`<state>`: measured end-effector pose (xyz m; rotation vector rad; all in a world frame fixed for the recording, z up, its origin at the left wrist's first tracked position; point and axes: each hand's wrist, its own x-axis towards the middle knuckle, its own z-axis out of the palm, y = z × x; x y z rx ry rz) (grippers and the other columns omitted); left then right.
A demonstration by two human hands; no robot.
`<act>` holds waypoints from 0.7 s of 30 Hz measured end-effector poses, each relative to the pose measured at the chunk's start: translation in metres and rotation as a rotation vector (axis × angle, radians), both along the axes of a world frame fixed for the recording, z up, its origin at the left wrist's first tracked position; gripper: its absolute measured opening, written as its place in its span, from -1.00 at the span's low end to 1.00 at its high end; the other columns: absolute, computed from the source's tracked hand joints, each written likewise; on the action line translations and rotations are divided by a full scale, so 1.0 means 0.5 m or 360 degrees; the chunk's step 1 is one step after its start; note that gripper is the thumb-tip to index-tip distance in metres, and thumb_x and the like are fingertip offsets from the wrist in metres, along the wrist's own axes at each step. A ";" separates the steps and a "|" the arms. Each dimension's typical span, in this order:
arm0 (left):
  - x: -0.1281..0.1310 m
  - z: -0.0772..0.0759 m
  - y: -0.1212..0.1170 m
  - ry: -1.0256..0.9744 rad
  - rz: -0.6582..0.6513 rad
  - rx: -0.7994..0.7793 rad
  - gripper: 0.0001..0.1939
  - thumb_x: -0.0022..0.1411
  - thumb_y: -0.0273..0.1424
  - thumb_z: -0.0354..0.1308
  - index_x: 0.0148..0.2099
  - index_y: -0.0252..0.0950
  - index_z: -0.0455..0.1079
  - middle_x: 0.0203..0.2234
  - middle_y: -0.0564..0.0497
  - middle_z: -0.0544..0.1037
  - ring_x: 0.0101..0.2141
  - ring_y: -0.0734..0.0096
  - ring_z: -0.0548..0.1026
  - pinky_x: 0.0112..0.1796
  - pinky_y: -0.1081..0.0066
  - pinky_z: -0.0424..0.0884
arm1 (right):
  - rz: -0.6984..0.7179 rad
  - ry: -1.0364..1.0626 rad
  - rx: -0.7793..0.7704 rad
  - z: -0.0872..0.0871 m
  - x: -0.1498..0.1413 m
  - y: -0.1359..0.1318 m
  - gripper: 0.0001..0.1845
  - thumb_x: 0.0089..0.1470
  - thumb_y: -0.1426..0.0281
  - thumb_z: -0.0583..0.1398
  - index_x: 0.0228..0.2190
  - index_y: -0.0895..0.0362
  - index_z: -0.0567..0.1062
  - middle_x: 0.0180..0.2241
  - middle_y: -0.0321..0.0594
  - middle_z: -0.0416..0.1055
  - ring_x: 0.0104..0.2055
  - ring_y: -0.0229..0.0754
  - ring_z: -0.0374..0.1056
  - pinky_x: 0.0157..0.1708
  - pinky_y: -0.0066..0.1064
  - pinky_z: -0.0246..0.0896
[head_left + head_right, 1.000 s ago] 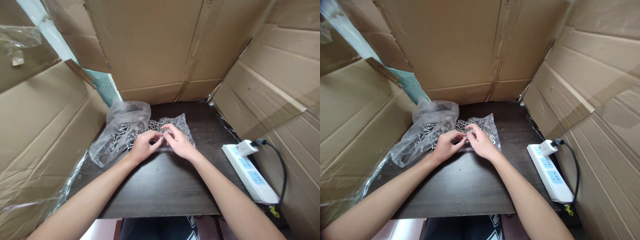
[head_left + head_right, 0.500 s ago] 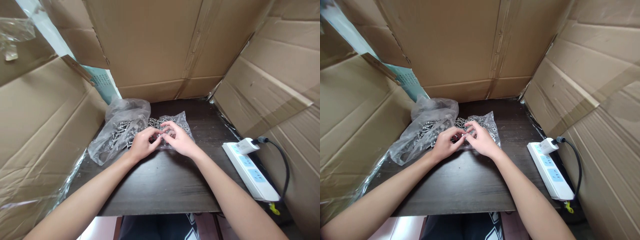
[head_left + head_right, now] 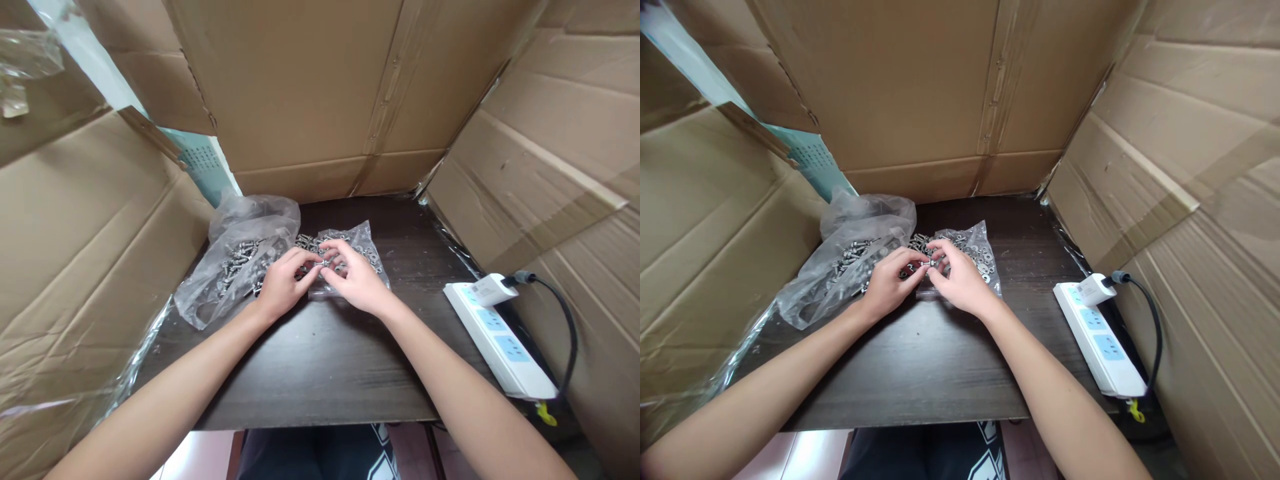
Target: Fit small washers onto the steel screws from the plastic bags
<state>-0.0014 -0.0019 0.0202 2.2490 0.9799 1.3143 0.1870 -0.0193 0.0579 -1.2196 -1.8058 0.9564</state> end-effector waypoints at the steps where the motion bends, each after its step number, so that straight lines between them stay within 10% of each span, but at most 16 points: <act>1: 0.000 0.000 0.000 -0.0007 0.0006 0.0006 -0.91 0.40 -0.45 0.22 -0.08 -0.28 0.51 -0.25 -0.01 0.57 -0.31 0.44 0.53 -0.28 0.47 0.48 | -0.0014 0.0018 0.0024 0.001 -0.001 0.000 -0.54 0.13 0.38 0.23 0.07 0.07 0.37 -0.09 -0.14 0.44 -0.22 -0.18 0.42 -0.34 -0.37 0.31; 9: 0.000 0.002 -0.001 -0.0005 0.0040 0.0057 -0.91 0.42 -0.40 0.21 -0.08 -0.27 0.52 -0.26 -0.01 0.61 -0.36 0.44 0.53 -0.27 0.44 0.49 | -0.0051 0.0092 0.0054 0.003 -0.001 0.002 -0.73 0.24 0.32 0.13 -0.03 0.09 0.42 -0.39 -0.31 0.42 -0.35 -0.21 0.38 -0.29 -0.32 0.31; 21: 0.002 0.001 -0.001 -0.0016 0.0018 0.0037 -0.91 0.42 -0.41 0.20 -0.09 -0.29 0.50 -0.25 -0.01 0.59 -0.37 0.47 0.52 -0.33 0.48 0.47 | -0.0085 0.0059 0.0167 0.008 -0.005 -0.002 -0.69 0.17 0.40 0.16 -0.03 0.09 0.43 -0.26 -0.21 0.43 -0.27 -0.19 0.39 -0.37 -0.39 0.31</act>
